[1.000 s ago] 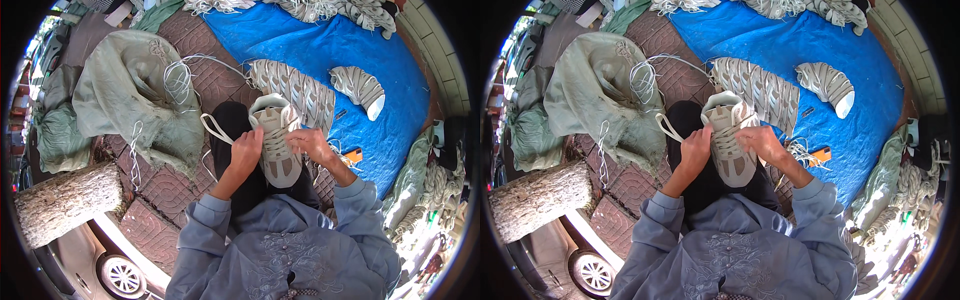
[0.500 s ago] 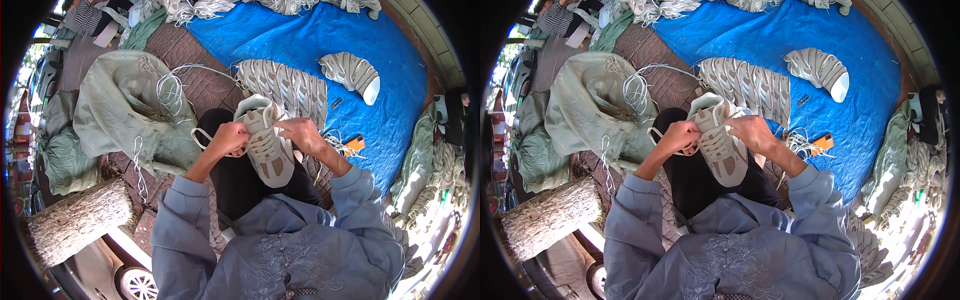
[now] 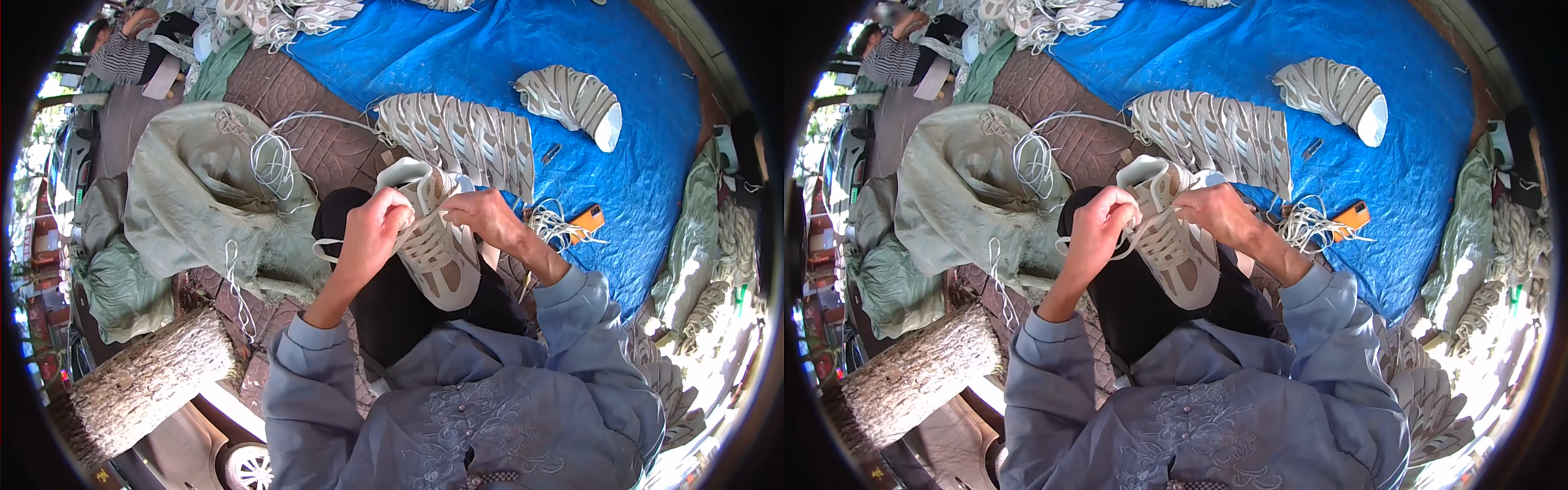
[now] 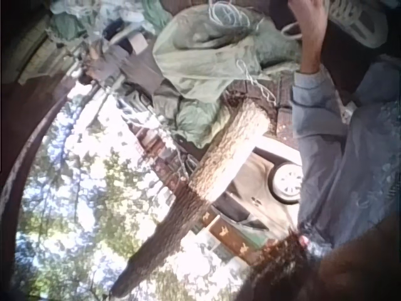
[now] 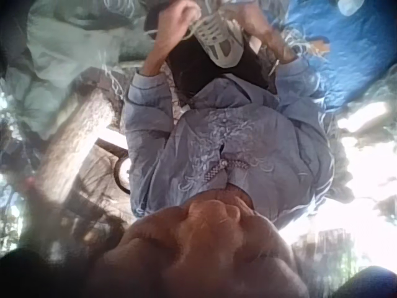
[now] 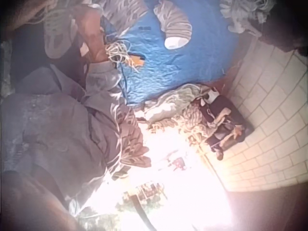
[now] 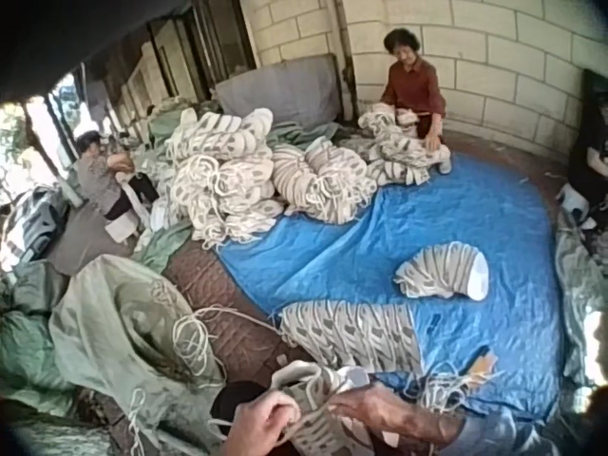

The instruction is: The person is sitting on a mat outdoors, lacing a white sneaker. They repeatedly thread the white shoelace through the eyelets of the shoe, pulling it tight to secure the fit.

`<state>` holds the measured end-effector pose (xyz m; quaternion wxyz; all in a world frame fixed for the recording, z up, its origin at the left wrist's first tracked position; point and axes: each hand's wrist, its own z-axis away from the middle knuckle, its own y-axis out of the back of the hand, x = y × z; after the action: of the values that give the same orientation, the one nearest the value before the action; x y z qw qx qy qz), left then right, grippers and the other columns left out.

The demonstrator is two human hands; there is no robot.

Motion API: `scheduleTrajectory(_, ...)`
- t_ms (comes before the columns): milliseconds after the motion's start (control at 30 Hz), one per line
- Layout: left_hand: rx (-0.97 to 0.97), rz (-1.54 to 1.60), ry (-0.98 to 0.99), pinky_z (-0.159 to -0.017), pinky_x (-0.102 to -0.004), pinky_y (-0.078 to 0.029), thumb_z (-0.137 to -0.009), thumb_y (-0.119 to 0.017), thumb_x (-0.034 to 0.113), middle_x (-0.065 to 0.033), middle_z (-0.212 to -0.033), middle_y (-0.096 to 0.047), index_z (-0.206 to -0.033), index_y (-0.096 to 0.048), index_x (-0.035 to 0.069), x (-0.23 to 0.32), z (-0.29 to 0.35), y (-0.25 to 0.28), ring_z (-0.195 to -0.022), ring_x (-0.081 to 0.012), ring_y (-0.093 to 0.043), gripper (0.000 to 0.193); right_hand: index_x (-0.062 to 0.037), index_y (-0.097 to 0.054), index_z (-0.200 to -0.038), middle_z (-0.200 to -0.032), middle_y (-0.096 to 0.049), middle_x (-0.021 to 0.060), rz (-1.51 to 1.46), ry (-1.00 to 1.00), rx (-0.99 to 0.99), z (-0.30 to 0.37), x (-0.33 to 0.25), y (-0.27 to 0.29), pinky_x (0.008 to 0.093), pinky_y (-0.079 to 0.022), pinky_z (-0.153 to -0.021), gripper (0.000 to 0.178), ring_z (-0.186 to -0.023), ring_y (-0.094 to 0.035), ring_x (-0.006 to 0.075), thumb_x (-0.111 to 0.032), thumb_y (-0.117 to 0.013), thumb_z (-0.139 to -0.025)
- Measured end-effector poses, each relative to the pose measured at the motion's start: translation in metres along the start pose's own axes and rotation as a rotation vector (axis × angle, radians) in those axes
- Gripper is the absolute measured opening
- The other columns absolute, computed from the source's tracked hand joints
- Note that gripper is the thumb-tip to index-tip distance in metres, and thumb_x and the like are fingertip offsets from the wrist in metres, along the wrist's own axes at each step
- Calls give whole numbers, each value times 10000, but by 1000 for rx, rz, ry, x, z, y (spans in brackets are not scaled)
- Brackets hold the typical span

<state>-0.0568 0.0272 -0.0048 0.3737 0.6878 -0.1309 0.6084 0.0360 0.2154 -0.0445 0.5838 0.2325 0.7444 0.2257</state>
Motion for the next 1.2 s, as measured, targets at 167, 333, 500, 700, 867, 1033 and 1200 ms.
scheduleTrajectory(167, -15, -624, 60, -589, -311, -472, -762, -544, 113, -136, -669, -612, -819, -597, 1, -5, -16, -20, -616, -232, -618, 137, -49, -591, -748, -697, -598, 79, 329, 58, -154, -15, 10, -8, 372, -468, -531, 122, -623, -592, 256, -168, -567, -730)
scheduleTrajectory(333, -33, -469, 148, -610, -341, -470, -736, -542, 127, -155, -682, -608, -809, -631, 16, -16, -22, -28, -646, -291, -614, 159, -47, -602, -673, -635, -595, 110, 560, -36, -331, -28, 8, -14, 382, -483, -532, 113, -601, -602, 265, -151, -562, -690)
scheduleTrajectory(500, -32, -408, 119, -616, -337, -469, -724, -543, 115, -156, -682, -610, -808, -637, 14, -16, -19, -31, -655, -296, -613, 162, -27, -590, -594, -572, -577, 140, 590, -51, -286, -32, -3, -16, 370, -488, -511, 120, -538, -600, 272, -138, -567, -634)
scheduleTrajectory(700, 32, -425, 143, -625, -415, -464, -735, -524, 108, -189, -691, -593, -770, -630, 41, -13, -11, -40, -686, -356, -588, 130, -33, -604, -581, -573, -591, 133, 606, -81, -169, -24, -15, -22, 345, -484, -489, 98, -515, -605, 231, -121, -575, -614)
scheduleTrajectory(867, 17, -362, 74, -578, -401, -464, -740, -529, 87, -182, -679, -594, -788, -618, 35, -17, -7, -38, -638, -349, -588, 114, -38, -621, -609, -636, -616, 133, 20, -418, -439, -37, 9, -12, 353, -495, -526, 182, -580, -619, 286, -213, -619, -660)
scheduleTrajectory(1033, 95, -311, -13, -552, -395, -458, -743, -525, 73, -174, -652, -587, -798, -617, 44, -18, -1, -46, -595, -333, -585, 111, -10, -621, -636, -640, -607, 164, 384, -280, -265, -29, 6, -25, 365, -490, -561, 213, -598, -617, 292, -220, -649, -656)
scheduleTrajectory(1200, 42, -358, -7, -548, -385, -458, -739, -532, 78, -176, -635, -576, -811, -628, 58, -19, -1, -39, -588, -326, -582, 121, -25, -622, -673, -617, -589, 119, 6, -367, -256, -17, 8, -13, 343, -479, -537, 168, -582, -599, 260, -193, -632, -673)
